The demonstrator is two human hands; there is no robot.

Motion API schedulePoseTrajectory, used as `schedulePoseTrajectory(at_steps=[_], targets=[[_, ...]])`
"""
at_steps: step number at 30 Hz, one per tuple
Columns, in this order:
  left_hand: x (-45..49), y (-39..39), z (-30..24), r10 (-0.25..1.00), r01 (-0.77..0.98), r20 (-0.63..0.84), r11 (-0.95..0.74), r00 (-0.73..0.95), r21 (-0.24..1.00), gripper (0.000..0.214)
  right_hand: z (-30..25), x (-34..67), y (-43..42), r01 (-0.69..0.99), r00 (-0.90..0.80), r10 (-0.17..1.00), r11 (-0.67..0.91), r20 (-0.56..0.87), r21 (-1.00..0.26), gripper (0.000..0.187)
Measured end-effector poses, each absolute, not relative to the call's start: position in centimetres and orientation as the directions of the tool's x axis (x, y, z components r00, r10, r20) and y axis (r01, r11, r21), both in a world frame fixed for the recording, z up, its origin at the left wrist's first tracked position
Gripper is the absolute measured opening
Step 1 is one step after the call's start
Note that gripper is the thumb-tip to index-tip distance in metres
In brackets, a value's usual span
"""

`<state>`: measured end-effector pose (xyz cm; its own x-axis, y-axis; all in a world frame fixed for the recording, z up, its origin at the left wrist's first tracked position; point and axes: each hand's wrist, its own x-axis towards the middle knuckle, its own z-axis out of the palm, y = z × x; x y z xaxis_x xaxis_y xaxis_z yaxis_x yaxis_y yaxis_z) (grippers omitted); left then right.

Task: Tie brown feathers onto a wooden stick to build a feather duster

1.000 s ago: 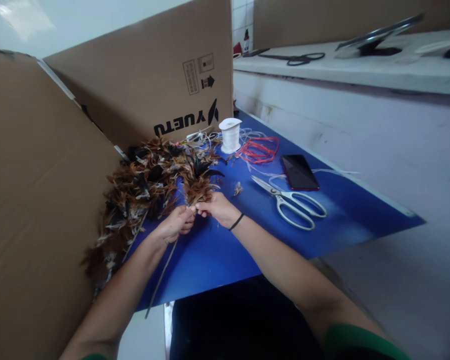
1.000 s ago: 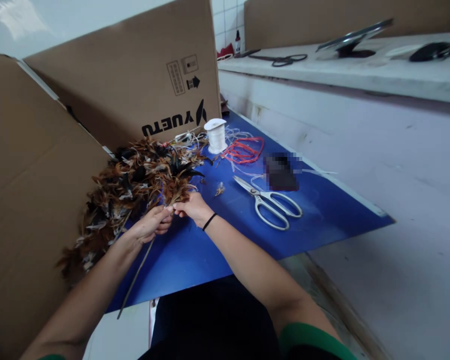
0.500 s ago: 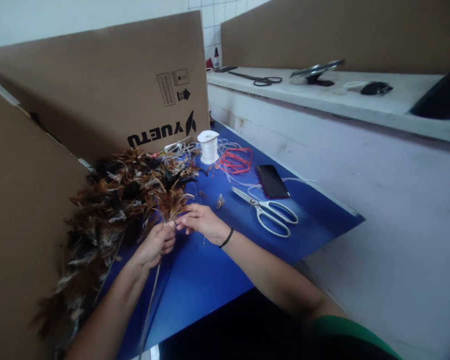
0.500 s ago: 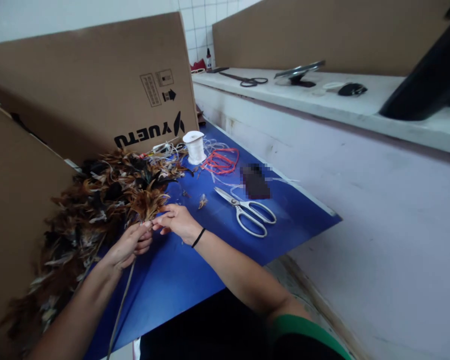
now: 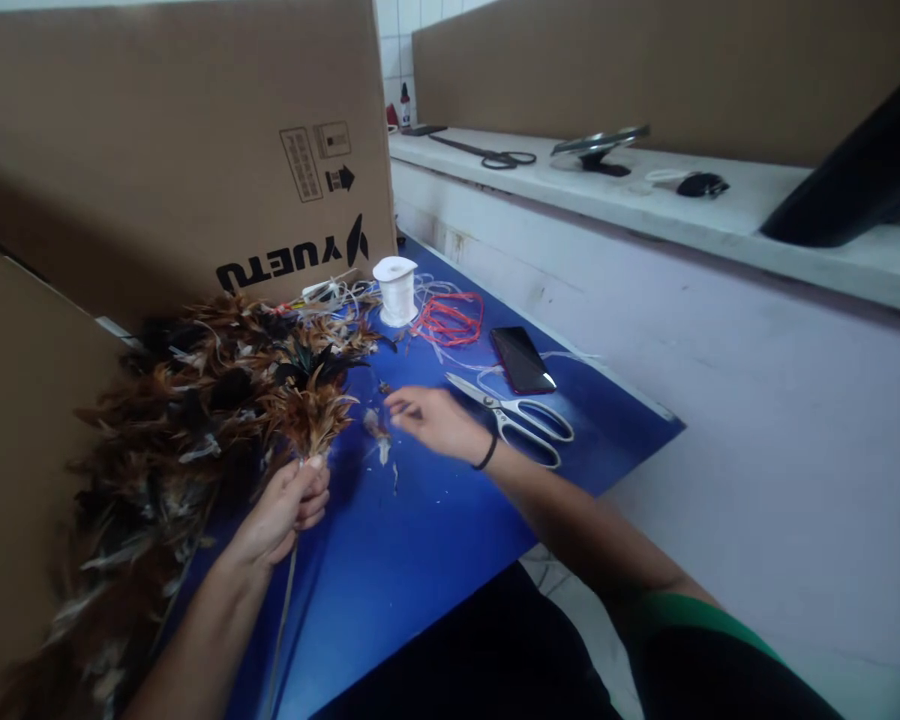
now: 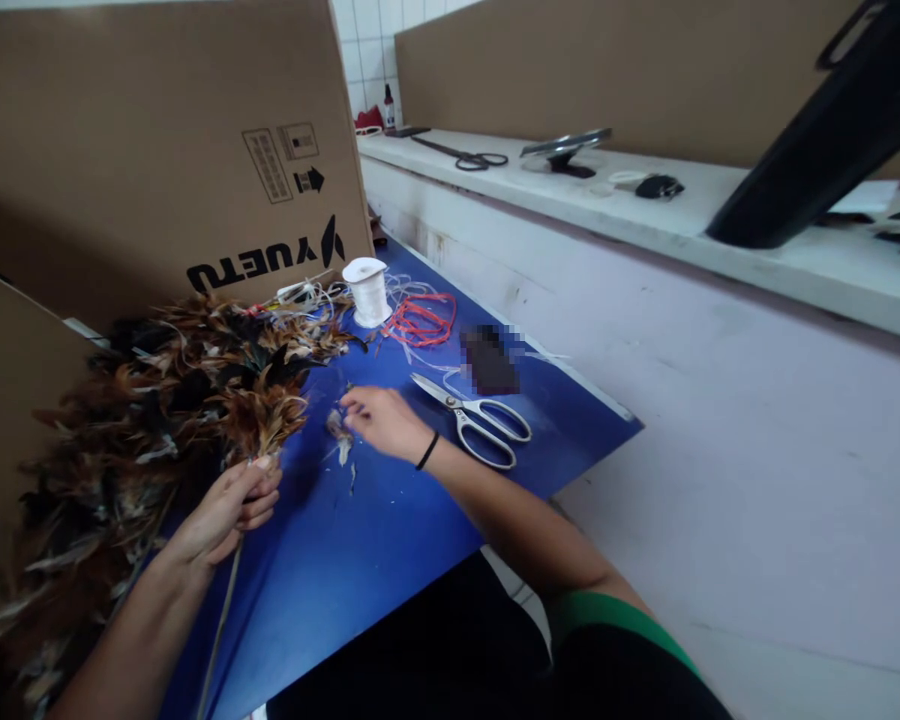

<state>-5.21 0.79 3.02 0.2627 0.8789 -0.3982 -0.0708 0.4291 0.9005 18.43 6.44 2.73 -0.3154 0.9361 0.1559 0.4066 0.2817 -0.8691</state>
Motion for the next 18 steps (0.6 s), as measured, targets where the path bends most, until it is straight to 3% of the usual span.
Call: schedulePoseTrajectory(at_steps=[2,6,13,18], targets=[[-5.3,0.7,3.1,0.881,-0.073,-0.398,0.428,0.256,0.901,0.043,2.9,21.5,8.6,0.675,-0.185,0.954,0.299,0.238,-0.674,0.022],[-5.3,0.7,2.9,0.892,-0.083,-0.383,0.412,0.242,0.907,0.045,2.5,25.5,13.3,0.936,-0.025,0.992,0.065,0.12,-0.347,0.022],[-5.8,0.9,1.9,0.896,-0.099,-0.373,0.405,0.243,0.909,0.044,0.5,24.5,17.3,0.961,0.036,0.997,-0.015,0.07,-0.276,0.028],[-6.0,0.9,1.6,0.895,-0.109,-0.371,0.406,0.246,0.907,0.043,0.9,24.0,19.0,0.947,0.04,0.999,-0.035,0.009,-0.321,0.021]])
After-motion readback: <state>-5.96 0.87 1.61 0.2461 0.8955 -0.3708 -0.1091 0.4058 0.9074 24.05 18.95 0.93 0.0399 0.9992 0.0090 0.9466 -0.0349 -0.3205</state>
